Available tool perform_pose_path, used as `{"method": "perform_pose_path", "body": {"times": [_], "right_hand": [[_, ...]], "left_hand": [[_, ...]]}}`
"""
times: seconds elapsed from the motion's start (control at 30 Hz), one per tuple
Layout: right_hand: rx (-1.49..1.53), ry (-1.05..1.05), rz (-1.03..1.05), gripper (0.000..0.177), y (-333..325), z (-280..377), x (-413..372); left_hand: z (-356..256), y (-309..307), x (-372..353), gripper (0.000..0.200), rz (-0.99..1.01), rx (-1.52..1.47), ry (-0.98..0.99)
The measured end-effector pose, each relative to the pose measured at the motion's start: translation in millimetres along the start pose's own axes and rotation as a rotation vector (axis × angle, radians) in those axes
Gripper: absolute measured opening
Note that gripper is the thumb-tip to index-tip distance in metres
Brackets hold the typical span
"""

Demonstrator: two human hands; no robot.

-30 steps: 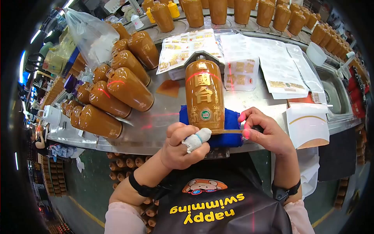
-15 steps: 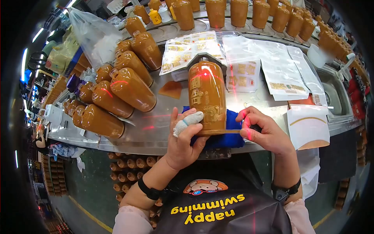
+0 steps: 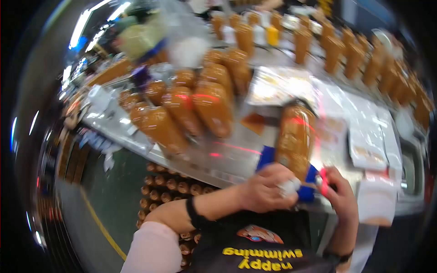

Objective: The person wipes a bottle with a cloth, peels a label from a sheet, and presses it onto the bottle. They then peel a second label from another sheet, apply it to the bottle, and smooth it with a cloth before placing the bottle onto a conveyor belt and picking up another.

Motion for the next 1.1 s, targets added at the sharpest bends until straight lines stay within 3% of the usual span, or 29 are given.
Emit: {"method": "perform_pose_path", "body": {"times": [0.03, 0.07, 0.13, 0.23, 0.37, 0.47, 0.53, 0.63, 0.67, 0.8, 0.9, 1.1], "right_hand": [[-0.005, 0.123, -0.035, 0.024, -2, -9, -2], [-0.004, 0.165, -0.042, 0.019, 1, -5, 0], [0.03, 0.035, 0.002, 0.015, 2, -5, 7], [0.091, 0.148, 0.065, 0.013, 2, -20, 1], [0.097, 0.004, 0.075, 0.015, 15, 3, 9], [0.067, 0.015, 0.086, 0.014, 19, -2, 11], [0.091, 0.092, 0.057, 0.013, 18, -10, 9], [-0.092, -0.013, 0.044, 0.01, 9, -10, 8], [-0.129, 0.052, 0.026, 0.008, 1, -24, 3], [-0.604, -0.152, -0.012, 0.016, -19, -30, -3], [-0.843, -0.261, -0.132, 0.025, -17, -14, -11], [-0.97, -0.371, -0.136, 0.027, -1, -27, -17]], "left_hand": [[4, 2, 0, 0.021, -0.041, -0.102, -0.067], [0, -4, 11, 0.02, -0.046, -0.102, -0.047], [-2, 10, 10, 0.025, 0.028, -0.017, -0.021], [19, -3, 16, 0.036, -0.127, 0.076, -0.263], [37, -2, -8, 0.053, -0.16, -0.031, -0.426], [46, 3, -23, 0.07, -0.149, -0.083, -0.491], [46, -3, -25, 0.069, -0.129, -0.125, -0.511], [54, 1, -46, 0.064, -0.148, -0.12, -0.609], [58, 4, -58, 0.061, -0.163, -0.103, -0.659], [61, -12, -81, 0.047, -0.208, -0.06, -0.787], [74, 0, -96, 0.045, -0.178, -0.209, -0.931], [64, -4, -86, 0.042, -0.248, -0.081, -0.841]]}}
Point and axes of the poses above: each hand's wrist, its own x-axis towards the middle knuckle, its own y-axis out of the palm, z = x × y, the point moved 10 cm from there along x, towards the middle knuckle, and after that the axes turned 8 degrees about -y, right-handed, at the moved point
